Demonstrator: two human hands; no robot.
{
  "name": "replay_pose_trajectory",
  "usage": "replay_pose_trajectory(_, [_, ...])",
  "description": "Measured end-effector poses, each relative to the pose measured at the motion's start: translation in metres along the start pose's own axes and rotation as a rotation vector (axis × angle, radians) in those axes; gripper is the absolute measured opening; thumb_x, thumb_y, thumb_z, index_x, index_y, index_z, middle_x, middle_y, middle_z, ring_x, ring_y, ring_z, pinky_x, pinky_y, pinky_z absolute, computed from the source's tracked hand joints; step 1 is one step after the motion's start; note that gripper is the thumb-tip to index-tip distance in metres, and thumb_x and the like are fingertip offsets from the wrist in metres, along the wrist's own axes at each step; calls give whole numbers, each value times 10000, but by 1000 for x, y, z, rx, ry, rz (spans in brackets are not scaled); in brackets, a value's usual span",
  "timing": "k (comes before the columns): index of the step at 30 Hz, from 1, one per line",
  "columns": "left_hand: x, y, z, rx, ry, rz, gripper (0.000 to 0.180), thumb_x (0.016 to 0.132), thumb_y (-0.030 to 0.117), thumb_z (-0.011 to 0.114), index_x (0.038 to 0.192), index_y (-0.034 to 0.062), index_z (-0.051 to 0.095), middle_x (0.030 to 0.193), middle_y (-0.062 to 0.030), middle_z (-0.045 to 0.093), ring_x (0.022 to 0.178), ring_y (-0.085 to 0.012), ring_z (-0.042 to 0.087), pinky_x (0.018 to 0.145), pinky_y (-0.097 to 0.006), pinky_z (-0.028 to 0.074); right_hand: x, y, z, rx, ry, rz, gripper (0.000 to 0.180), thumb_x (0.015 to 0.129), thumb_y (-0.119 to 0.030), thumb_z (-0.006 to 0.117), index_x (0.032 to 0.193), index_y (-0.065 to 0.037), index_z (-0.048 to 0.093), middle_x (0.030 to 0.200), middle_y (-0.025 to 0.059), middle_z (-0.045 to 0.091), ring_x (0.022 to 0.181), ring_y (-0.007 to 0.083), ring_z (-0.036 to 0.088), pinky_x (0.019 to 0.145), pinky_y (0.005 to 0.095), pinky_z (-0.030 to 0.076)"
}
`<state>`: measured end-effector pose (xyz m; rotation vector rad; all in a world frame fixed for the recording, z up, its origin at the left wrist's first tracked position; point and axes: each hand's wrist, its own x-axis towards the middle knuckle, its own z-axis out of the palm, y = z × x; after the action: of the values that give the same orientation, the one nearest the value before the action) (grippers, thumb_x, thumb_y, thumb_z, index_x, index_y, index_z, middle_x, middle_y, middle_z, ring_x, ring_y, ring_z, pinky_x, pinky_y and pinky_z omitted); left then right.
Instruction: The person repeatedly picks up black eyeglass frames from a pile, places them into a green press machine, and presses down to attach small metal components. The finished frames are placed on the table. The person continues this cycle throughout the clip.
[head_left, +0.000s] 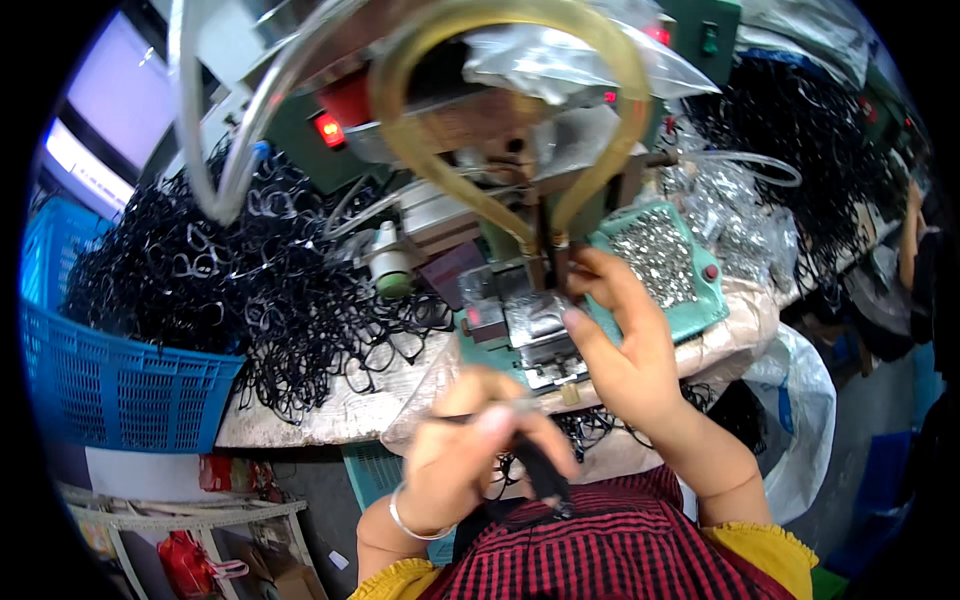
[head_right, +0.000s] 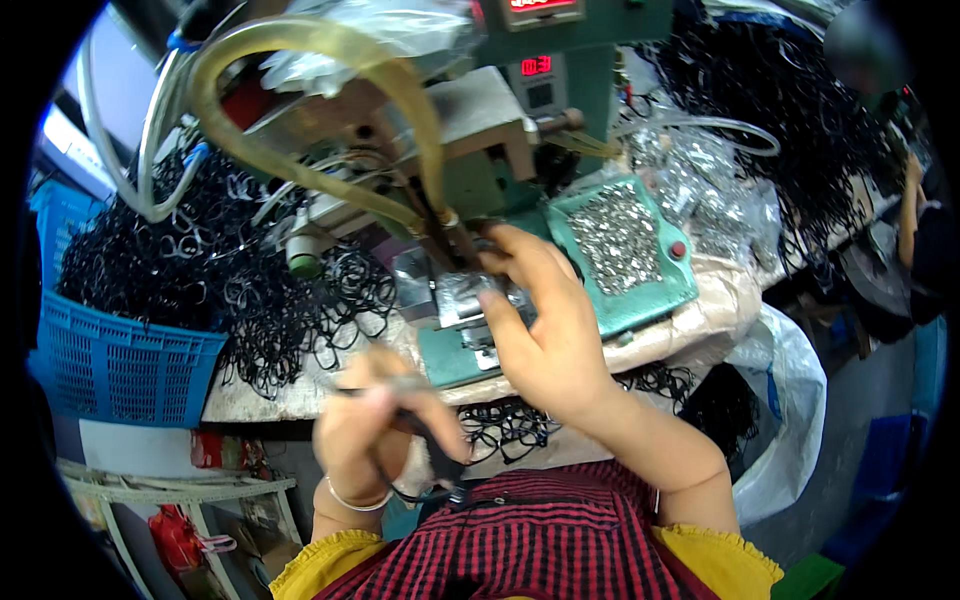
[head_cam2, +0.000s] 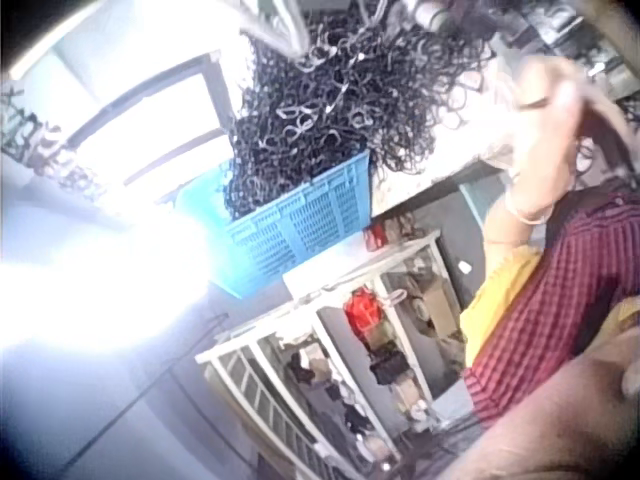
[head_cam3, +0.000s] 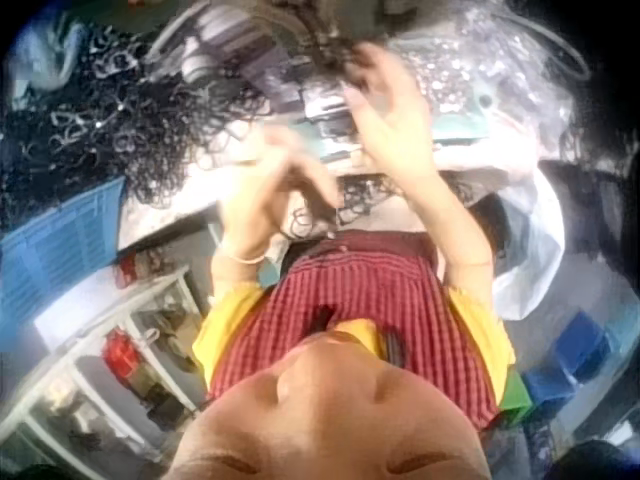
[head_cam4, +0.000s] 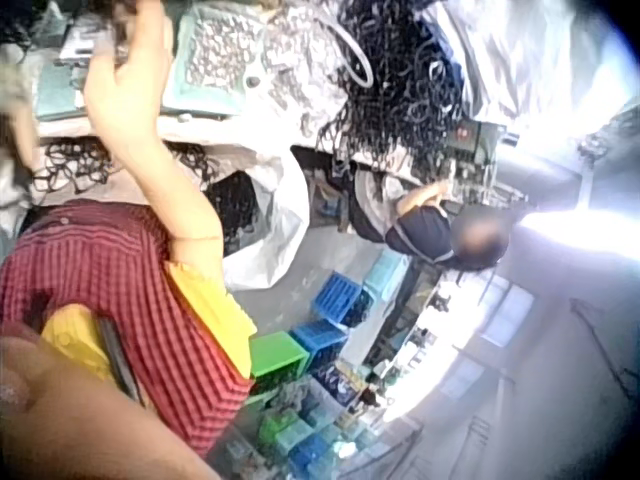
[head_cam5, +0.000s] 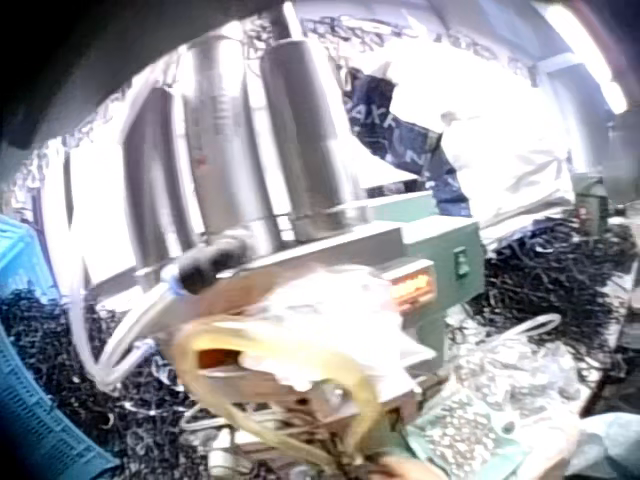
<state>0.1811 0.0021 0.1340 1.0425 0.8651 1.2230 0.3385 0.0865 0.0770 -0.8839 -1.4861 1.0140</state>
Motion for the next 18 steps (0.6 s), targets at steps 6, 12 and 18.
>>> replay_pose_trajectory(6, [30, -51, 7, -442, -58, -509, 211, 1036, 237, 398, 1005, 57, 503, 845, -304, 678, 636, -254, 665, 581, -283, 548, 32, 63, -60, -100, 189, 35, 380, 869, 21, 642, 1248, 0, 628, 1243, 128, 669, 1192, 213, 608, 1051, 334, 441])
replay_pose_trajectory(12, [32, -52, 18, -369, 80, -518, 204, 1011, 243, 446, 999, 67, 549, 737, -251, 650, 492, -273, 610, 398, -303, 502, 26, 110, -107, -328, 482, 53, 276, 909, -85, 628, 1178, -34, 662, 1072, 128, 689, 975, 210, 639, 859, 326, 500])
replay_pose_trajectory(18, [19, -60, 17, -460, 226, -440, 243, 1021, 237, 410, 1011, 37, 548, 703, -272, 647, 467, -296, 612, 389, -332, 482, 50, 127, -52, -668, -219, -422, 82, 705, -98, 698, 786, -104, 684, 820, 50, 614, 926, 276, 596, 806, 390, 500])
